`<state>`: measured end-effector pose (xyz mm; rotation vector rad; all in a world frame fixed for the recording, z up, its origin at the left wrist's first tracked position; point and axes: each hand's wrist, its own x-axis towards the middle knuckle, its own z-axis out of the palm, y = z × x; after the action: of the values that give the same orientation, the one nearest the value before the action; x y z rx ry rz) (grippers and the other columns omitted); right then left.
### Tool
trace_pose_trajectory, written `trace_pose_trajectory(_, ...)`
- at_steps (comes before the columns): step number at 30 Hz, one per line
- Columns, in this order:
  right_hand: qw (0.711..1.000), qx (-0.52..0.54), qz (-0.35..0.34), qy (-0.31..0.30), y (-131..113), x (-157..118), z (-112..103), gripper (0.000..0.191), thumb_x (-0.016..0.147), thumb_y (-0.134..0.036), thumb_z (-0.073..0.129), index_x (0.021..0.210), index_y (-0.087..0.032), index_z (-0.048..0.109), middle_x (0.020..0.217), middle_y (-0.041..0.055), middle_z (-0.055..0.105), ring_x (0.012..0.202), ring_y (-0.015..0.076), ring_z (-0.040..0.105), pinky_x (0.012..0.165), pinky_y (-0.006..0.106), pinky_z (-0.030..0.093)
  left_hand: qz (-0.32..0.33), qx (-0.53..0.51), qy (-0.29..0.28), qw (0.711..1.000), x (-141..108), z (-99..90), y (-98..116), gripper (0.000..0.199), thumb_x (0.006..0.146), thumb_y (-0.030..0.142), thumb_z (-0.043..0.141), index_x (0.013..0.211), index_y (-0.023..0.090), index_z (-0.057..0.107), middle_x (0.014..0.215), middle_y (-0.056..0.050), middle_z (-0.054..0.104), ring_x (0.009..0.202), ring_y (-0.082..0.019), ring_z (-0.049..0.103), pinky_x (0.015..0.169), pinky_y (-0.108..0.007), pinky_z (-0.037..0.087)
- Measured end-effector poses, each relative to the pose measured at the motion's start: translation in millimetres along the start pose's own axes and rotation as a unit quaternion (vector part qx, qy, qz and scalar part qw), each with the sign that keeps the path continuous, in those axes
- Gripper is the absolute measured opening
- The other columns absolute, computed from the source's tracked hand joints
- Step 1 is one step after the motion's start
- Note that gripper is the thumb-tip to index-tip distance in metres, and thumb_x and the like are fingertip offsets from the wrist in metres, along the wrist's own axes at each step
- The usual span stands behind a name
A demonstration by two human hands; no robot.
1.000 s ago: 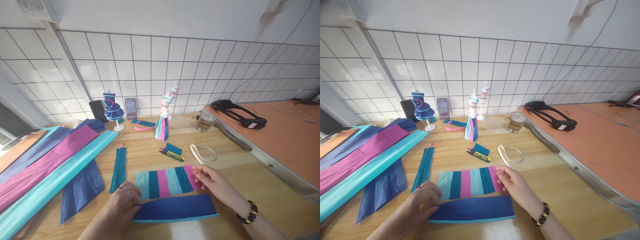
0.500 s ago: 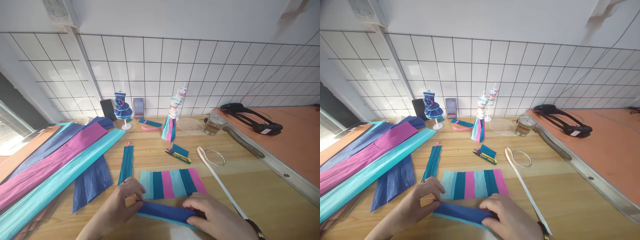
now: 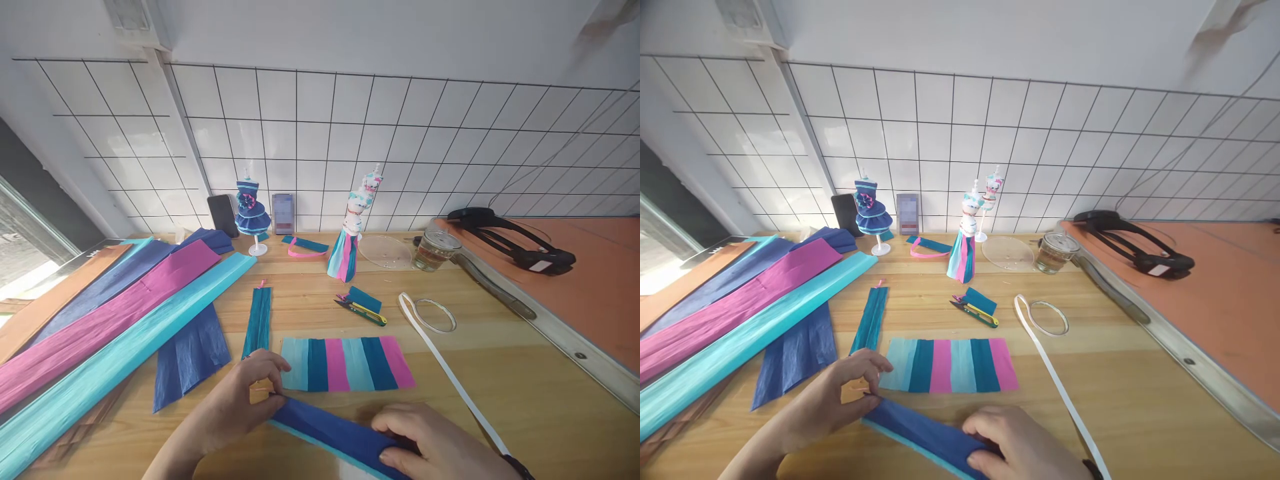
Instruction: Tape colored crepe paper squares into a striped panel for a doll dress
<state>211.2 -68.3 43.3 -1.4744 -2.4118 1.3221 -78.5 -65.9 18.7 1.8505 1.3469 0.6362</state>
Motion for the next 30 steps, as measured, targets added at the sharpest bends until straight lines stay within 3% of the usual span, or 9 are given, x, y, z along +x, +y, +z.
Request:
trace_pose_trajectory(5,1.0,0.003,0.01,0.001,6,0,-4,0.022,0.079,-0.023,0.052,0.093,-0.029,0.067,0.098,-0.0023,0.069,0.093,0.0195,0.06,0.076,0.023,0.043,-0.014,0.004,0.0,1.0,1,-2.6,1,0.003,0.076,0.022,0.057,0.074,0.02,0.059,0.1,-0.004,0.064,0.091,-0.017,0.059,0.085,-0.03,0.045)
trace_pose_trajectory(10,1.0,-0.021,0.003,0.01,14,0,-4,0.022,0.083,-0.024,0.049,0.095,-0.031,0.067,0.099,-0.0029,0.067,0.094,0.0186,0.059,0.082,0.025,0.042,-0.048,-0.018,0.025,0.998,4,-0.7,-2,0.017,0.084,0.032,0.049,0.089,0.021,0.061,0.091,-0.002,0.065,0.082,-0.015,0.06,0.078,-0.027,0.047)
trace_pose_trajectory(16,0.998,-0.055,-0.008,0.008,19,4,-6,0.027,0.084,-0.024,0.049,0.103,-0.031,0.066,0.112,-0.0005,0.065,0.104,0.0219,0.057,0.089,0.029,0.041,-0.064,-0.162,0.074,0.982,6,0.9,-9,0.02,0.085,0.035,0.051,0.092,0.018,0.058,0.086,-0.002,0.062,0.075,-0.014,0.06,0.069,-0.026,0.049)
trace_pose_trajectory(23,0.995,-0.096,-0.002,0.006,18,8,-11,0.029,0.085,-0.022,0.049,0.107,-0.032,0.065,0.115,0.0008,0.064,0.107,0.0239,0.057,0.088,0.031,0.044,-0.063,-0.275,0.098,0.954,5,-1.0,-10,0.025,0.082,0.035,0.058,0.098,0.016,0.056,0.089,-0.006,0.063,0.079,-0.015,0.06,0.077,-0.032,0.05)
trace_pose_trajectory(27,0.992,-0.119,-0.019,0.033,18,12,-10,0.021,0.086,-0.036,0.051,0.098,-0.03,0.068,0.108,0.0031,0.065,0.102,0.0228,0.059,0.08,0.029,0.049,-0.054,-0.302,0.088,0.948,6,-0.5,-10,0.027,0.082,0.036,0.059,0.099,0.015,0.055,0.09,-0.007,0.062,0.079,-0.016,0.06,0.075,-0.032,0.049)
trace_pose_trajectory(30,0.984,-0.143,-0.055,0.092,23,18,-8,0.03,0.09,-0.043,0.042,0.099,-0.028,0.066,0.106,0.004,0.063,0.1,0.0202,0.059,0.085,0.031,0.049,-0.037,-0.325,0.077,0.942,6,1.9,-10,0.025,0.082,0.034,0.058,0.1,0.016,0.056,0.09,-0.007,0.062,0.08,-0.017,0.059,0.075,-0.033,0.048)
